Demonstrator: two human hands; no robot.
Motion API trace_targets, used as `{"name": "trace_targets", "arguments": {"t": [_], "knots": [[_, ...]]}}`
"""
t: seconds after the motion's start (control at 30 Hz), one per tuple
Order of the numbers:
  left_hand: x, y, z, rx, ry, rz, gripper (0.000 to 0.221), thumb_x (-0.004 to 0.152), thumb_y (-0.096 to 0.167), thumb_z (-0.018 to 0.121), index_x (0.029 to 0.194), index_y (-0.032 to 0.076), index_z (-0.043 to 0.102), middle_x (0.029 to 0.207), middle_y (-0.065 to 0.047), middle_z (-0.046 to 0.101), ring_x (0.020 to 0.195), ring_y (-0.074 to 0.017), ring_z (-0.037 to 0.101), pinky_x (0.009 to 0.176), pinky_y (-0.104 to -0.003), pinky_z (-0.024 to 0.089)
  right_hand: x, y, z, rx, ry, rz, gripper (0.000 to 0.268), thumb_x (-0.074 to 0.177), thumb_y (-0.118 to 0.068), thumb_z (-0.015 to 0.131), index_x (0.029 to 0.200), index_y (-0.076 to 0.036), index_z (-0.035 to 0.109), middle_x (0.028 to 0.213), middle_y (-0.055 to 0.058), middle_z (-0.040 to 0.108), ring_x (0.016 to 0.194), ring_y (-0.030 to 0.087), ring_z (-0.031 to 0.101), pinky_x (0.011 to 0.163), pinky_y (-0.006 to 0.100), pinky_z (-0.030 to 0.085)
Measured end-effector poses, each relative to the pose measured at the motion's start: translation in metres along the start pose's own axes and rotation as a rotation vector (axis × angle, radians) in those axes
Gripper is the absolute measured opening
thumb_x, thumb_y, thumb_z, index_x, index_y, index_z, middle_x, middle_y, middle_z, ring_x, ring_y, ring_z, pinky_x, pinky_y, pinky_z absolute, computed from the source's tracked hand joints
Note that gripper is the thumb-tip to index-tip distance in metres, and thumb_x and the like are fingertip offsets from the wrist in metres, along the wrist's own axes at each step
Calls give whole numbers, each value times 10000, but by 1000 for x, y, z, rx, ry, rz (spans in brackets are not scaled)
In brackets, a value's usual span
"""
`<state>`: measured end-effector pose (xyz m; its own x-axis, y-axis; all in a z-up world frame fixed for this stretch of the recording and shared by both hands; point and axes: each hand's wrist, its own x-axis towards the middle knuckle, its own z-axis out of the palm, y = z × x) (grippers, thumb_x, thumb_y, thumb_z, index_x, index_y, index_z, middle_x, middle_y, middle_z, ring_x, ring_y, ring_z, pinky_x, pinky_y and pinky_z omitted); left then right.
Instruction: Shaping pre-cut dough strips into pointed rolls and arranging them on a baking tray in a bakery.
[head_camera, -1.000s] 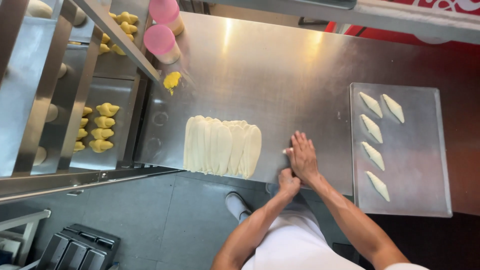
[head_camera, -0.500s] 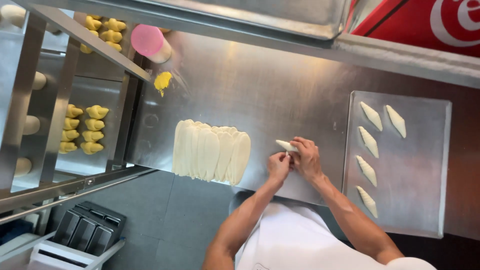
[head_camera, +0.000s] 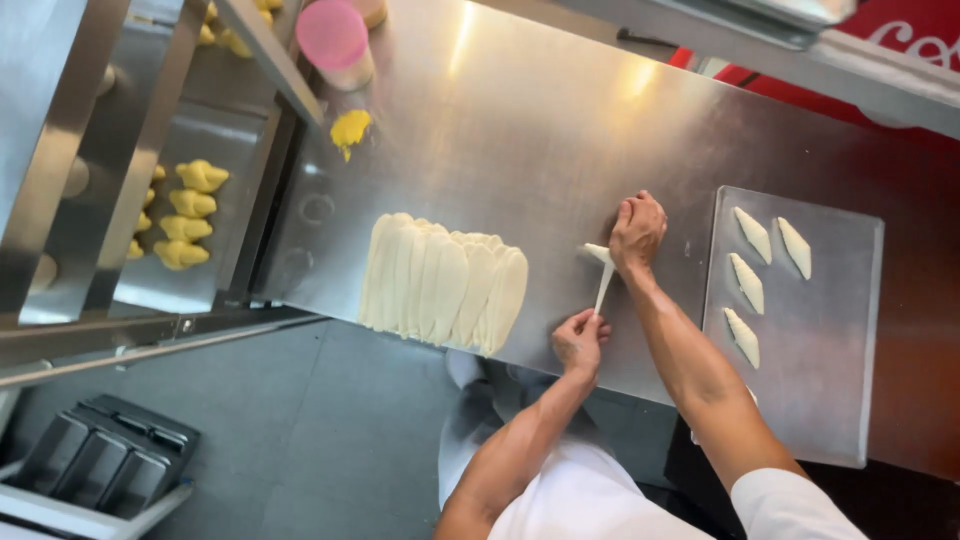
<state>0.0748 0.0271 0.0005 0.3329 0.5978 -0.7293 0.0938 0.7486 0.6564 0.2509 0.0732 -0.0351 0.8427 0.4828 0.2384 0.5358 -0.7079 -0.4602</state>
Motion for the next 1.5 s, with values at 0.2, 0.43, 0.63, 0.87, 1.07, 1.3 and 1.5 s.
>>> {"name": "trace_targets", "arguments": {"t": [0.2,0.43,0.63,0.87,1.07,1.3,1.5], "knots": [[0,-13,-8,-44,-44,10,178,758,61,594,901,-44,587,730,-164,623,556,-178,618,477,-239,528,-39,-43,-28,27,-140,10,351,949,-314,320,1118,-31,441,1276,187,342,1207,370,249,956,560,123],[6,-28,-11,20,-89,22,122,764,50,590,874,1,612,696,-143,626,548,-186,618,467,-264,530,-97,-34,-28,-115,-85,-151,429,937,-355,307,1208,-44,424,1305,191,320,1208,369,252,945,543,192],[24,-36,-20,218,-86,53,117,797,100,575,890,57,631,730,-121,628,609,-162,614,503,-260,503,-145,-18,-45,-69,-166,-297,406,915,-272,327,1282,-98,349,1371,125,230,1252,302,171,974,477,139],[-32,-11,16,112,-377,48,206,765,76,615,967,42,598,825,-98,608,726,-152,572,655,-272,485,-164,-18,-153,379,-418,-27,590,866,-469,147,1313,-101,258,1351,127,247,1231,292,208,999,443,110],[-71,-14,124,-35,-601,-23,315,748,64,641,1048,18,557,928,-108,583,833,-179,559,774,-318,472,-103,107,-227,655,-145,173,415,858,-293,392,1195,-55,434,1186,130,450,1127,254,378,978,379,229],[-93,-54,217,-128,-822,-185,370,763,-12,576,1125,15,504,967,-115,533,883,-209,570,785,-326,496,-54,214,-294,583,-220,334,196,807,-262,573,987,-203,623,836,-24,630,773,95,593,709,233,454],[-127,-43,245,-80,-841,-88,348,751,-44,571,1091,6,520,993,-97,528,877,-202,573,778,-340,490,-56,233,-296,961,-501,597,262,828,-268,556,724,-41,636,578,62,561,518,142,508,485,242,410]]}}
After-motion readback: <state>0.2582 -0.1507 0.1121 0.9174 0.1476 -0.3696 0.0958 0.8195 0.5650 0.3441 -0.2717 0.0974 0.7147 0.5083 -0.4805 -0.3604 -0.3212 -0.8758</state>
